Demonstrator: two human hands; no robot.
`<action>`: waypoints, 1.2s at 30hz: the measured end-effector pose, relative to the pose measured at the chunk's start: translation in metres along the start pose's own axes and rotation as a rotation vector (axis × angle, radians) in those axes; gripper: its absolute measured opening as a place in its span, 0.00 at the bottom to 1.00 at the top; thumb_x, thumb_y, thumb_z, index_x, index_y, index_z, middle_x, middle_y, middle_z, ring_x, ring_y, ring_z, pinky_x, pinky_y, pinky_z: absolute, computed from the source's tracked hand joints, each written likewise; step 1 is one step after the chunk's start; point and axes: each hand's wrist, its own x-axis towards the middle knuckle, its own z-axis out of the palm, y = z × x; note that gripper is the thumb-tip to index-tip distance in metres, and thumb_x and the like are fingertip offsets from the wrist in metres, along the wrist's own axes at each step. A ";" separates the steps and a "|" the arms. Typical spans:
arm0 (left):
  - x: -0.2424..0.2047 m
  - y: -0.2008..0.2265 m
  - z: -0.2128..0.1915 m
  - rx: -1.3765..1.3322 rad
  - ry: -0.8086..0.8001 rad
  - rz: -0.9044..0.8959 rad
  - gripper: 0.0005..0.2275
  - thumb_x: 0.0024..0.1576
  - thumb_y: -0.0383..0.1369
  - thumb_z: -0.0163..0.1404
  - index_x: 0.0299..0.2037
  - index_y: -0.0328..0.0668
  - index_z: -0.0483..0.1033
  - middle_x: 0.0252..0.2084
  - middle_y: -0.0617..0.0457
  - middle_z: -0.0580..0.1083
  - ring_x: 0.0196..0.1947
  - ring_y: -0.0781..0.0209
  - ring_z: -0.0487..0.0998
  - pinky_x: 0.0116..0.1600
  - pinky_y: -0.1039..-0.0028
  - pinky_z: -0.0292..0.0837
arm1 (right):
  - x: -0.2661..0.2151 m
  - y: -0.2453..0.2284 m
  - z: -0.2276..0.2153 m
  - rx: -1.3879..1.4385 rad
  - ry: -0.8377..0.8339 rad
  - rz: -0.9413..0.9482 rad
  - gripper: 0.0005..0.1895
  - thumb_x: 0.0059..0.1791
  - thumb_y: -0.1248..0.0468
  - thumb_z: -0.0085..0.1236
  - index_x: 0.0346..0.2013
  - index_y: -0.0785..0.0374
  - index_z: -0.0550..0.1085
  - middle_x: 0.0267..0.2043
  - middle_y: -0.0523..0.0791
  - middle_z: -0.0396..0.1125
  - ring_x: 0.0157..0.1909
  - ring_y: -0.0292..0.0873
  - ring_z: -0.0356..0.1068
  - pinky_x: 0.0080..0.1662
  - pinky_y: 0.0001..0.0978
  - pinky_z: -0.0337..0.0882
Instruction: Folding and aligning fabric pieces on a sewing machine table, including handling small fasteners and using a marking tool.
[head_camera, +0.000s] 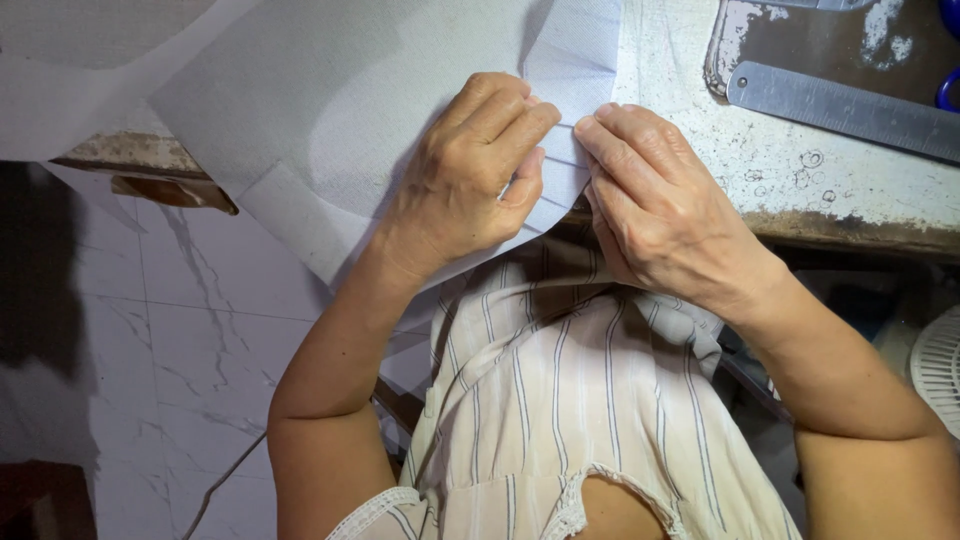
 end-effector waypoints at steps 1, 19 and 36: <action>0.001 0.001 -0.001 0.035 0.009 0.034 0.07 0.53 0.13 0.48 0.39 0.28 0.71 0.37 0.42 0.68 0.44 0.45 0.71 0.51 0.64 0.73 | 0.002 0.000 0.000 0.008 0.003 -0.009 0.11 0.56 0.77 0.40 0.36 0.85 0.71 0.52 0.66 0.67 0.53 0.67 0.69 0.56 0.57 0.75; -0.008 0.057 0.045 0.679 0.013 -0.197 0.11 0.59 0.25 0.53 0.51 0.30 0.76 0.50 0.38 0.73 0.55 0.43 0.74 0.59 0.61 0.73 | -0.023 0.009 0.016 0.271 0.087 0.093 0.06 0.52 0.77 0.45 0.30 0.77 0.66 0.54 0.65 0.67 0.60 0.68 0.65 0.67 0.62 0.61; -0.027 -0.010 0.008 0.268 -0.089 -0.005 0.10 0.61 0.30 0.60 0.52 0.42 0.81 0.52 0.48 0.75 0.60 0.45 0.72 0.67 0.46 0.53 | -0.113 0.082 -0.063 -0.329 -0.138 0.314 0.27 0.51 0.80 0.71 0.65 0.79 0.77 0.52 0.60 0.67 0.54 0.61 0.65 0.53 0.50 0.69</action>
